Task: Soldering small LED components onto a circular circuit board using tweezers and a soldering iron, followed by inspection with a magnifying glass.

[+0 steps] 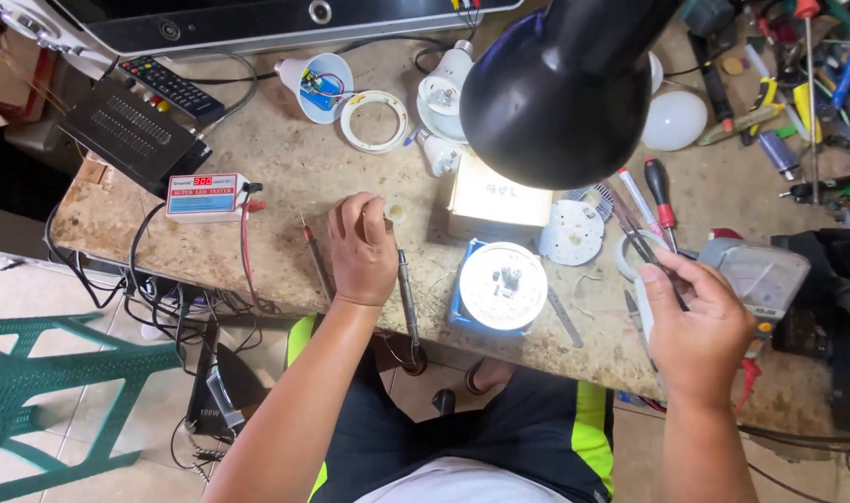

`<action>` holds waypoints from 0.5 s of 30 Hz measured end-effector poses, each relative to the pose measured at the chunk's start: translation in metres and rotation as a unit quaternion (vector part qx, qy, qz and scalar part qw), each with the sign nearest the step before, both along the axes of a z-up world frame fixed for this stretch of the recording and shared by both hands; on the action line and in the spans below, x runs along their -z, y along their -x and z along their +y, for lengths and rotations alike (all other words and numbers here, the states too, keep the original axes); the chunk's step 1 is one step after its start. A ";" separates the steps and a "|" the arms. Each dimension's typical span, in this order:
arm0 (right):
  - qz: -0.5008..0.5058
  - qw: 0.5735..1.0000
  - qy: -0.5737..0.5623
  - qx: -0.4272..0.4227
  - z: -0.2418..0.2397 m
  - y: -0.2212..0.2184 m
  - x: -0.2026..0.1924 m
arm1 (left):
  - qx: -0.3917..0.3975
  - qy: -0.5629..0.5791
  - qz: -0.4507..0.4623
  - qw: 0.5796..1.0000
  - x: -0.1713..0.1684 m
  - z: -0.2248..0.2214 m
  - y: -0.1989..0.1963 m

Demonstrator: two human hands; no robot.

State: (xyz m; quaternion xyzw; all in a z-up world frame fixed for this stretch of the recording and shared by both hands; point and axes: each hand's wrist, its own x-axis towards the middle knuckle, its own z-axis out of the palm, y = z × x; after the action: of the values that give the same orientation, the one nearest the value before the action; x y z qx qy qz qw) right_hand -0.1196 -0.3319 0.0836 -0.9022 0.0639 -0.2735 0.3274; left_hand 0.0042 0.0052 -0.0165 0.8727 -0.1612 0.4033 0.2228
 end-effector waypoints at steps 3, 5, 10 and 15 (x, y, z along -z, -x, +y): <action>0.037 0.991 -0.132 -0.004 0.008 -0.004 -0.003 | -0.006 -0.002 -0.003 1.000 -0.003 -0.001 0.000; 0.046 0.984 -0.173 -0.003 0.010 0.000 -0.001 | -0.001 0.001 -0.005 1.000 -0.003 -0.001 0.001; 0.036 0.989 -0.142 0.008 0.011 0.027 -0.015 | -0.006 0.000 -0.043 0.999 -0.004 -0.001 0.005; 0.077 0.964 -0.241 0.084 0.014 0.042 -0.044 | 0.069 0.063 -0.043 0.995 -0.008 0.004 0.005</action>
State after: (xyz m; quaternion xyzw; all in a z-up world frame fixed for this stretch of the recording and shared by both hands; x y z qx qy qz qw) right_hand -0.1621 -0.3182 0.1274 -0.8065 0.2285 -0.2061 0.5048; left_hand -0.0009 0.0094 -0.0089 0.8258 -0.2043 0.4334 0.2975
